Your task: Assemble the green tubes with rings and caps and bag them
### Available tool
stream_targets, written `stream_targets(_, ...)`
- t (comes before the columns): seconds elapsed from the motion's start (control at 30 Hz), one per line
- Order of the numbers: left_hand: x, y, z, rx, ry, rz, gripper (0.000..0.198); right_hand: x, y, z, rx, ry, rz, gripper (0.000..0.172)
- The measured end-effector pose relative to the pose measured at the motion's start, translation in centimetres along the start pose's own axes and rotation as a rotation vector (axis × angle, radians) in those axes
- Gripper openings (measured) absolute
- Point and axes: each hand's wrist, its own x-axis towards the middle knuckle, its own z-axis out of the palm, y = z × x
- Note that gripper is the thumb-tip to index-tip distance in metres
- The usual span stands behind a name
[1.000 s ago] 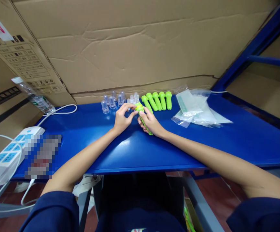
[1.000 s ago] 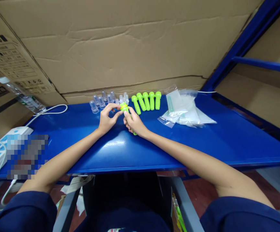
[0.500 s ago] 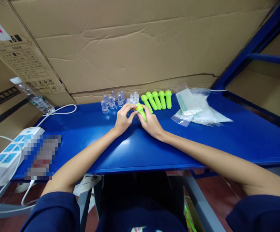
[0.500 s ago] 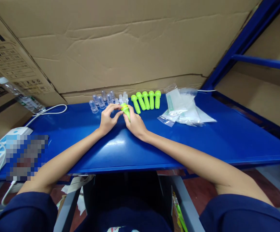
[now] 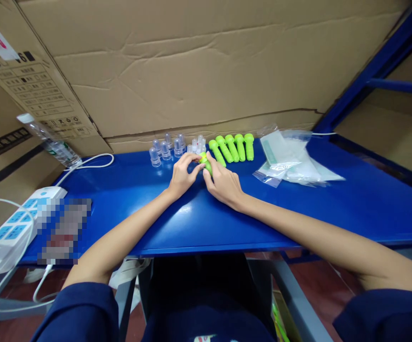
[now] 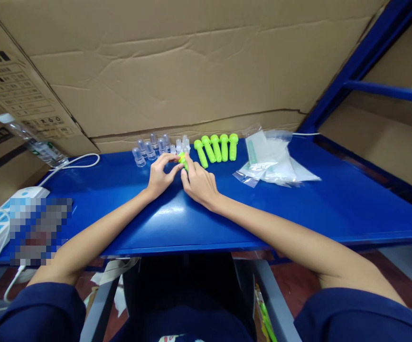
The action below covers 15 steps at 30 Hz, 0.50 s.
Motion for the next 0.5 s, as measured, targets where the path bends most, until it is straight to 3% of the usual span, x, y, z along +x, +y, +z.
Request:
stream_targets(0.13,-0.1,-0.3,0.0,0.021,0.004,-0.049,0.009,-0.2,-0.2,0.1,-0.02,-0.018,-0.069,0.065)
stream_targets(0.5,-0.3,-0.6,-0.2,0.044,0.01,-0.053,0.011,-0.3,0.7,1.7,0.219,0.116,-0.121,0.061)
